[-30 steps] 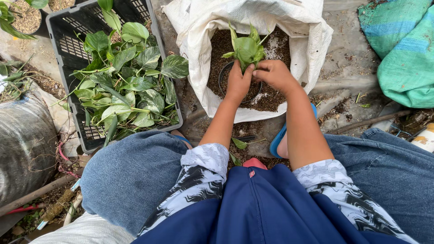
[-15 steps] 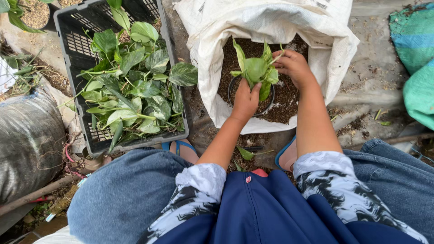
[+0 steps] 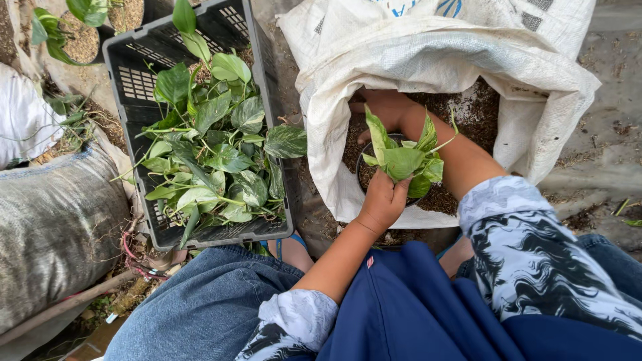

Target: The person sits on the ground and takes pothos cuttings from a black crate, placing them into a plastic pot. They scoop soil from a large woven sack into the pot around the cuttings, press the soil down, and set the filled pot aside. At the end they stack empty plastic pots.

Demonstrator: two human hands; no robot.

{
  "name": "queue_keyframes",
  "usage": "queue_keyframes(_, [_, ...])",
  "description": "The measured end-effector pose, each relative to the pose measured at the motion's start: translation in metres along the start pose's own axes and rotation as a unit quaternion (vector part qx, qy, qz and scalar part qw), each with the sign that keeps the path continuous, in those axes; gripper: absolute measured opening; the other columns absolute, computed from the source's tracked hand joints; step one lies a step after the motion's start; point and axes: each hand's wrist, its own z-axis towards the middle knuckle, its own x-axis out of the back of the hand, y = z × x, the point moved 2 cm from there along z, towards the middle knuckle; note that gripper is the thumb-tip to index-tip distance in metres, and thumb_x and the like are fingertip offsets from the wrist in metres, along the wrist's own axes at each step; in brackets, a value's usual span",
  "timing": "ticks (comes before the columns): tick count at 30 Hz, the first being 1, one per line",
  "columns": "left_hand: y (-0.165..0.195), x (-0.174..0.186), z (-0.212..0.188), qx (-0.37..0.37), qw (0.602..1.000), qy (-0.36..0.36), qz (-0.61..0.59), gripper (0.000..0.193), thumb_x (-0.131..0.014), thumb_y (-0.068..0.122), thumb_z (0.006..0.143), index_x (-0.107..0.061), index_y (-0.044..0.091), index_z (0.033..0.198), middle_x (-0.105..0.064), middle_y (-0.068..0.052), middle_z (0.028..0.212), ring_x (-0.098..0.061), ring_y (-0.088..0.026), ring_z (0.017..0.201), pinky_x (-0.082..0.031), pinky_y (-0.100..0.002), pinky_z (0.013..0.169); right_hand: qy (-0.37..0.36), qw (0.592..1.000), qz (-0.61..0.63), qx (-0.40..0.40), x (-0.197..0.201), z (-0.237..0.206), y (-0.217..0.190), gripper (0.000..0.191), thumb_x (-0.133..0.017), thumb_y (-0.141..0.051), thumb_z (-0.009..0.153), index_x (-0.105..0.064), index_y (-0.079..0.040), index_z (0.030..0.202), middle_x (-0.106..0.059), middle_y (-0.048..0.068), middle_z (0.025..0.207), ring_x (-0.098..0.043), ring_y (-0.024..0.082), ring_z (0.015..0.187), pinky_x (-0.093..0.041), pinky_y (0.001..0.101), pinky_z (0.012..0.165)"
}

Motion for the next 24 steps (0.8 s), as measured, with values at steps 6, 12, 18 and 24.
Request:
queue_keyframes(6, [-0.016, -0.007, -0.005, -0.033, 0.998, -0.011, 0.053, 0.021, -0.059, 0.013, 0.1, -0.061, 0.001, 0.117, -0.062, -0.023, 0.111, -0.059, -0.046, 0.104, -0.048, -0.051, 0.092, 0.094, 0.994, 0.0, -0.056, -0.018, -0.045, 0.019, 0.047, -0.073, -0.029, 0.092, -0.064, -0.017, 0.136, -0.059, 0.02, 0.135, -0.059, 0.039, 0.121, -0.05, 0.0464, 0.101])
queue_keyframes(12, [-0.041, -0.018, -0.011, -0.046, 0.992, -0.012, 0.118, 0.02, -0.065, 0.013, 0.095, -0.055, -0.003, 0.103, -0.058, -0.025, 0.099, -0.056, -0.046, 0.096, -0.047, -0.053, 0.086, 0.151, 0.975, 0.135, -0.088, -0.022, -0.104, 0.04, 0.027, -0.075, -0.018, 0.088, -0.076, -0.012, 0.113, -0.072, 0.009, 0.111, -0.069, 0.025, 0.103, -0.057, 0.0382, 0.091])
queue_keyframes(18, [-0.03, -0.022, -0.008, -0.108, 0.985, -0.01, 0.132, 0.03, -0.063, 0.009, 0.092, -0.053, -0.001, 0.117, -0.06, -0.025, 0.11, -0.057, -0.045, 0.108, -0.047, -0.052, 0.097, 0.105, 0.876, 0.424, -0.203, 0.039, -0.136, 0.015, 0.043, -0.081, -0.031, 0.082, -0.072, -0.011, 0.12, -0.073, 0.006, 0.11, -0.067, 0.014, 0.095, -0.053, 0.0333, 0.088])
queue_keyframes(24, [-0.023, -0.022, -0.006, -0.103, 0.983, -0.011, 0.151, 0.035, -0.063, 0.009, 0.089, -0.053, 0.0, 0.12, -0.06, -0.023, 0.113, -0.057, -0.044, 0.111, -0.046, -0.052, 0.1, -0.088, 0.941, 0.32, -0.067, 0.047, -0.111, -0.051, 0.054, -0.059, -0.051, 0.096, -0.066, -0.014, 0.135, -0.069, 0.009, 0.132, -0.062, 0.017, 0.12, -0.046, 0.0351, 0.103])
